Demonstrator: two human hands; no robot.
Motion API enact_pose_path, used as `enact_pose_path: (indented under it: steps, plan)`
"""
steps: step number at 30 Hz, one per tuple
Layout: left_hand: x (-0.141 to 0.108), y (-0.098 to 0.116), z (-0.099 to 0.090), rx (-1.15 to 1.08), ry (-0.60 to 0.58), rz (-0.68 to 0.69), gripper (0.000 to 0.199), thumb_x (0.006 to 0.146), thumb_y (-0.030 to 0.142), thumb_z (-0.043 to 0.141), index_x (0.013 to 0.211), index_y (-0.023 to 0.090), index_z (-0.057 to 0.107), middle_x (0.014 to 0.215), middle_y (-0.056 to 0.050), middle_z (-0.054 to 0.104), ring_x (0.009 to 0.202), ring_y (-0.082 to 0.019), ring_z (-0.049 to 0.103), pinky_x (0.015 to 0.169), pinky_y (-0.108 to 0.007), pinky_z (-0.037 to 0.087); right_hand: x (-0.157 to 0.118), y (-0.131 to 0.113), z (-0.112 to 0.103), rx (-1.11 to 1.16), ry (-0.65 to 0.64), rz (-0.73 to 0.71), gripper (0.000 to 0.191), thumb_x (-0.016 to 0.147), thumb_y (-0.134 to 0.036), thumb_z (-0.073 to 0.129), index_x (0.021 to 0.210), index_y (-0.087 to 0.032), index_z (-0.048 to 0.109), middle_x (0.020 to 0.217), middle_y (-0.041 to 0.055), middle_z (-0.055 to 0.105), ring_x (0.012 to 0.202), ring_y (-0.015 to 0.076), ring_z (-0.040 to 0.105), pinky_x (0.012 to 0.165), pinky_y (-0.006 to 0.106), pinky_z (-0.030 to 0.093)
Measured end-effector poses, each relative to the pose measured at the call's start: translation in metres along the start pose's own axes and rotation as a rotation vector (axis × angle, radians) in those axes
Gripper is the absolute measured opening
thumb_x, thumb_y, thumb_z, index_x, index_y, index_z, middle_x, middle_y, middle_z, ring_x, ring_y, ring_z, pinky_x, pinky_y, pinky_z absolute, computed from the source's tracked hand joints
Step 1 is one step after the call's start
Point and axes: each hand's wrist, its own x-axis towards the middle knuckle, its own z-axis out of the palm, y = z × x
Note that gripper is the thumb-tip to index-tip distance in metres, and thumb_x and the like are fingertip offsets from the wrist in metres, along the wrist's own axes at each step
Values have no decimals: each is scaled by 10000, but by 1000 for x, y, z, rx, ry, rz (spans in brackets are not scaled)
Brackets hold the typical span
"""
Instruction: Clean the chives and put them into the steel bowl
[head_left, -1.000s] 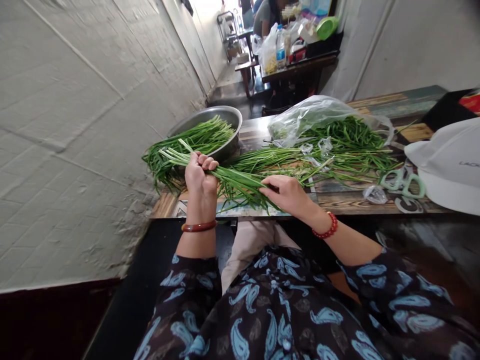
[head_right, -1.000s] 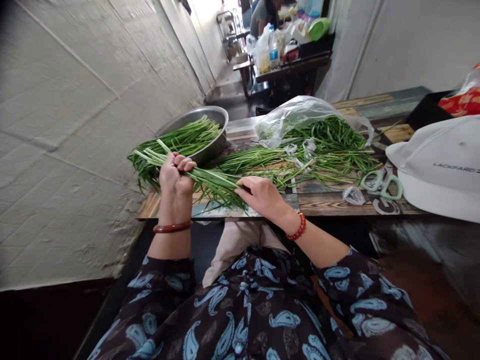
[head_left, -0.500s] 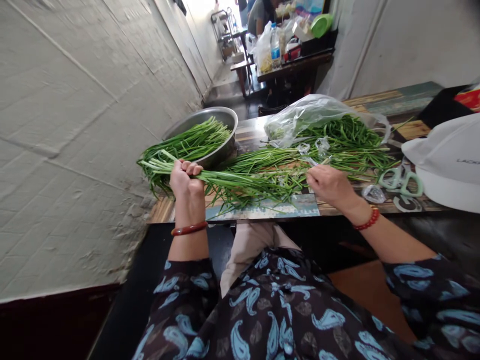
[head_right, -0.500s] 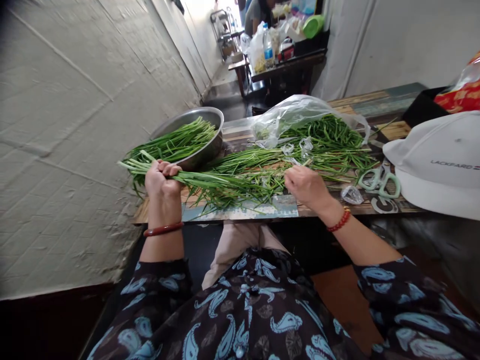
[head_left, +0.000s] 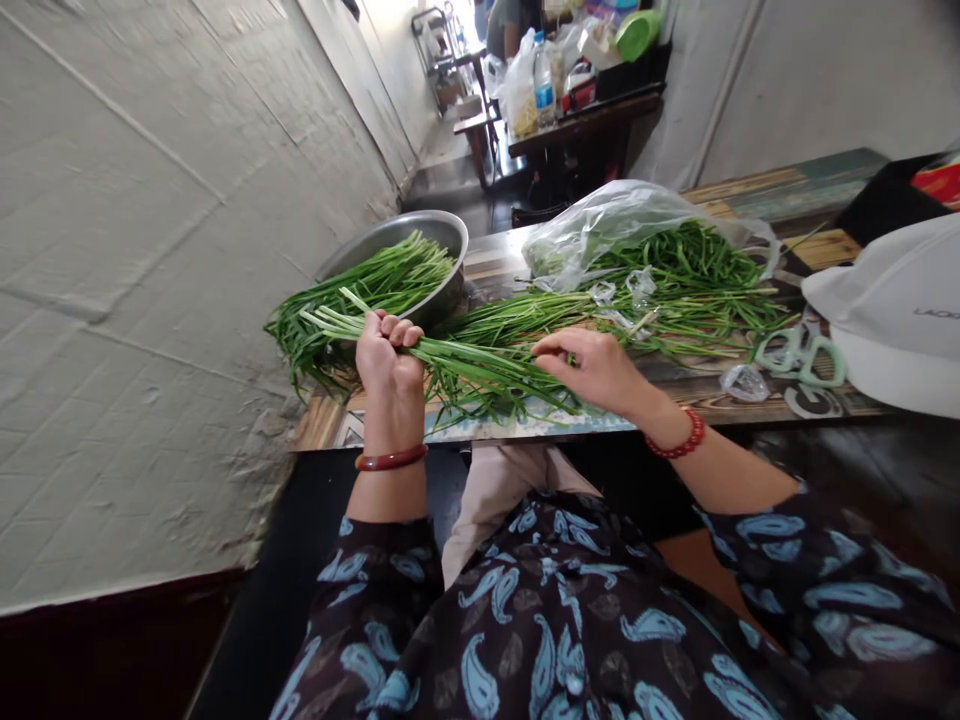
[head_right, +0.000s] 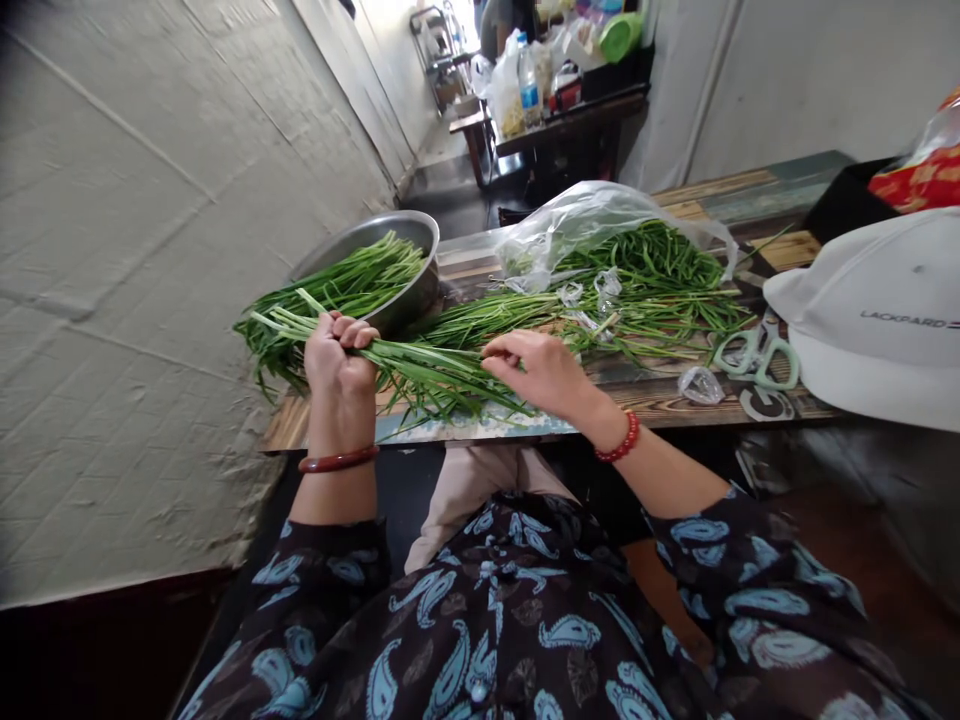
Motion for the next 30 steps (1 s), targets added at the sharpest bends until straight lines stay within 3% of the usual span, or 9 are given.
enact_pose_path:
  steps: [4,9,13,17,20,23,27,30]
  plan:
    - [-2,-4,1,-25,-11,-7,314,1056,203,313,747,201,367,489,115,222,331,-37,244,369,-152,229,6,-17,30,-97,-78,-111,199,948,-235,532,1079,-175,670,988,75,739,894,199,672,832,327,505]
    - [-15,-10,4,-15,-14,-30,318,1062,216,303,756,193,387,478,116,253,334,-31,257,366,-146,228,6,-22,42,-497,-88,-169,230,942,-112,436,994,-152,657,920,102,715,872,238,627,814,342,448]
    - [-19,-11,6,-1,-17,-34,324,1063,210,316,747,187,383,480,120,264,333,-16,264,372,-141,228,-3,-14,32,-663,-85,-183,252,949,-103,410,945,-164,655,850,100,703,794,231,606,745,337,424]
    - [-9,4,-2,-80,35,10,336,1062,206,304,731,196,359,459,120,223,317,-27,234,350,-145,216,-20,17,-3,-694,-109,-85,213,906,-106,472,936,-144,680,839,111,722,802,245,634,731,342,440]
    - [-2,13,-8,-107,41,23,337,1063,224,305,730,201,348,456,116,229,314,-35,236,344,-152,217,-27,39,-34,-612,-16,12,268,926,-130,451,1021,-148,701,985,114,753,906,249,675,789,347,476]
    - [-4,13,-9,-96,34,6,334,1069,234,301,741,197,353,468,122,221,317,-23,241,360,-139,216,-24,44,-50,-461,47,71,286,967,-252,467,1088,-185,716,1070,98,753,960,256,694,822,371,512]
    - [-15,9,-2,-107,-10,-22,337,1073,248,294,749,193,370,482,124,203,318,-21,237,363,-140,215,-10,27,-34,-153,-15,-4,357,929,-435,565,1147,-191,707,1147,112,721,1091,267,661,982,424,503]
    - [-32,6,9,-118,-98,-44,342,1071,244,287,750,187,393,490,114,227,333,-29,249,362,-142,231,4,4,-4,149,-136,-39,695,832,-572,663,1395,-185,535,1409,153,579,1316,300,529,1142,493,382]
